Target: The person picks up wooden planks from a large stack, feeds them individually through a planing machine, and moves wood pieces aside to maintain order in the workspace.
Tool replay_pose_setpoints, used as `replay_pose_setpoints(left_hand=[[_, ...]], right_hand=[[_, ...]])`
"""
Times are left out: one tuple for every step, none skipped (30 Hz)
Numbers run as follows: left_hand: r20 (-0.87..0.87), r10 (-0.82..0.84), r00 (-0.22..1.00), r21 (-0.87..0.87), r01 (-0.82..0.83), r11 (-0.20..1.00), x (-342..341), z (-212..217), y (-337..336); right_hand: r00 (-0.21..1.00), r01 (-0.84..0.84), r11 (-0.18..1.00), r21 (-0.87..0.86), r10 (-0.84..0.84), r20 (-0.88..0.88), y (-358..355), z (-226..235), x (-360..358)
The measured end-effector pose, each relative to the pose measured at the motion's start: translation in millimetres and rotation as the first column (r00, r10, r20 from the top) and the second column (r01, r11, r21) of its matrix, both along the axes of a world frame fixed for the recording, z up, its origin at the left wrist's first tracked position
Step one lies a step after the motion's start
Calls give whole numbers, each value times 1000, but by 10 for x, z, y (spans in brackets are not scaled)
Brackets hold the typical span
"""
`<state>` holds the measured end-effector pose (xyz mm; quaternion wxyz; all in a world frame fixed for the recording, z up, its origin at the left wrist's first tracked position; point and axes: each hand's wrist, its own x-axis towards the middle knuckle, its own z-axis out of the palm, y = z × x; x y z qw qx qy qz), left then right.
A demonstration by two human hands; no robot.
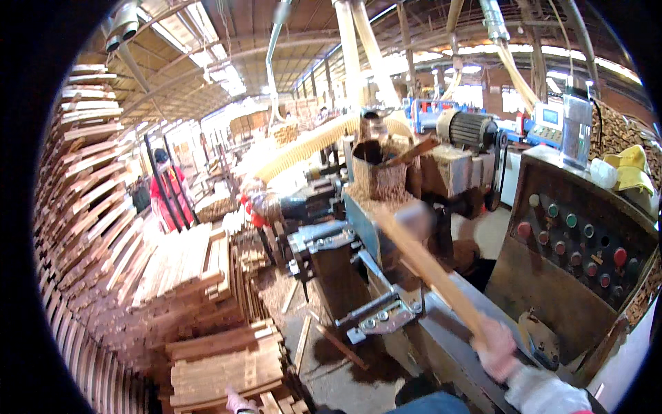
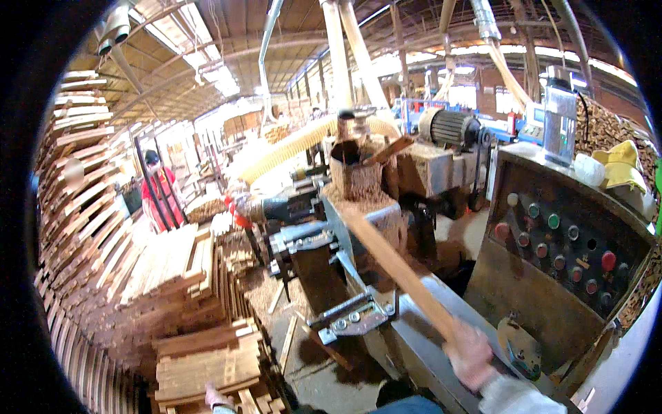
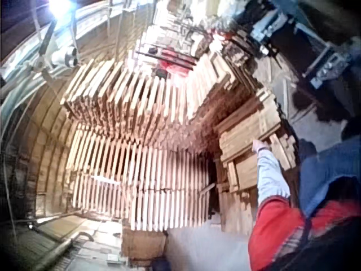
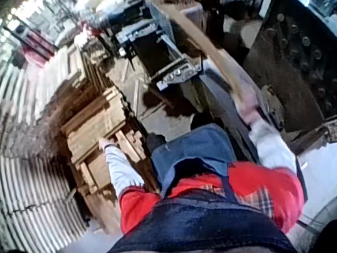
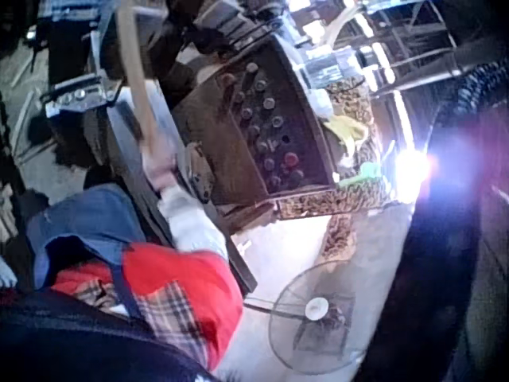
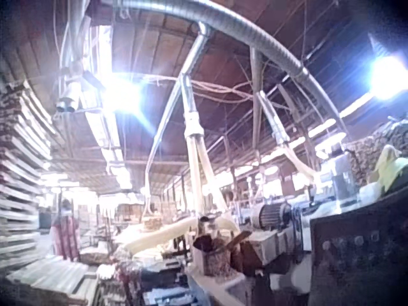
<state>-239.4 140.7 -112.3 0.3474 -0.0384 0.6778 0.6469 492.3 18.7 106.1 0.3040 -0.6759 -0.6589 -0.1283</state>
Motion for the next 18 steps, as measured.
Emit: replay_pose_setpoints(left_hand=[[65, -21, 998, 36, 19, 999, -58, -51, 111], [149, -71, 986, 71, 61, 996, 11, -154, 236], [162, -76, 984, 72, 65, 995, 66, -216, 263], [149, -71, 986, 80, 59, 995, 113, -261, 353], [131, -59, 990, 84, 49, 995, 143, -277, 377], [115, -49, 992, 93, 39, 995, 147, -288, 363], [100, -32, 994, 97, 22, 995, 131, -303, 317], [78, -13, 997, 116, 4, 993, 112, -323, 239], [42, 13, 999, 143, -19, 990, 53, -314, 82], [6, 19, 1000, 180, -20, 983, 79, -325, -3], [-38, 20, 999, 231, -10, 973, 100, -322, -65], [-86, 7, 996, 283, 18, 959, 173, -312, -125], [15, -24, 1000, 247, 20, 969, 814, 59, -147], [-7, -48, 999, 185, 48, 981, 804, 229, -296], [-326, -176, 929, 138, 231, 963, 794, 99, -459], [-614, -227, 756, 60, 331, 942, 777, -2, -604], [-318, -214, 923, 257, 301, 918, 1129, 478, -697], [35, -186, 982, 410, 156, 898, 1558, 1027, -754]], right_hand=[[997, -71, 997, 27, 70, 28, -387, 41, 54], [1000, -2, 998, -69, 2, 1, -837, 217, 73], [989, 147, 947, -285, -143, 33, -1204, 336, 34], [973, 220, 924, -313, -183, 142, -1596, 297, 110], [973, 229, 906, -357, -198, 122, -1898, 395, 90], [974, 226, 887, -403, -203, 101, -2069, 451, 87], [979, 180, 934, -308, -141, 147, -2130, 401, 128], [977, 119, 970, -211, -77, 197, -2161, 332, 177], [969, 36, 993, -115, -6, 245, -2117, 279, 220], [970, 1, 996, -85, 20, 243, -2012, 335, 196], [969, -39, 998, -53, 50, 240, -1791, 377, 168], [967, -80, 996, -29, 85, 240, -1553, 423, 176], [952, -72, 995, -72, 90, 292, -1365, 433, 252], [941, -125, 987, -102, 151, 302, -1060, 389, 351], [959, -175, 978, -118, 196, 205, -750, 404, 363], [966, -222, 966, -129, 236, 109, -424, 457, 297], [957, -236, 968, -85, 247, 150, -109, 430, 146], [960, -180, 976, -124, 202, 192, 99, 323, 140]])
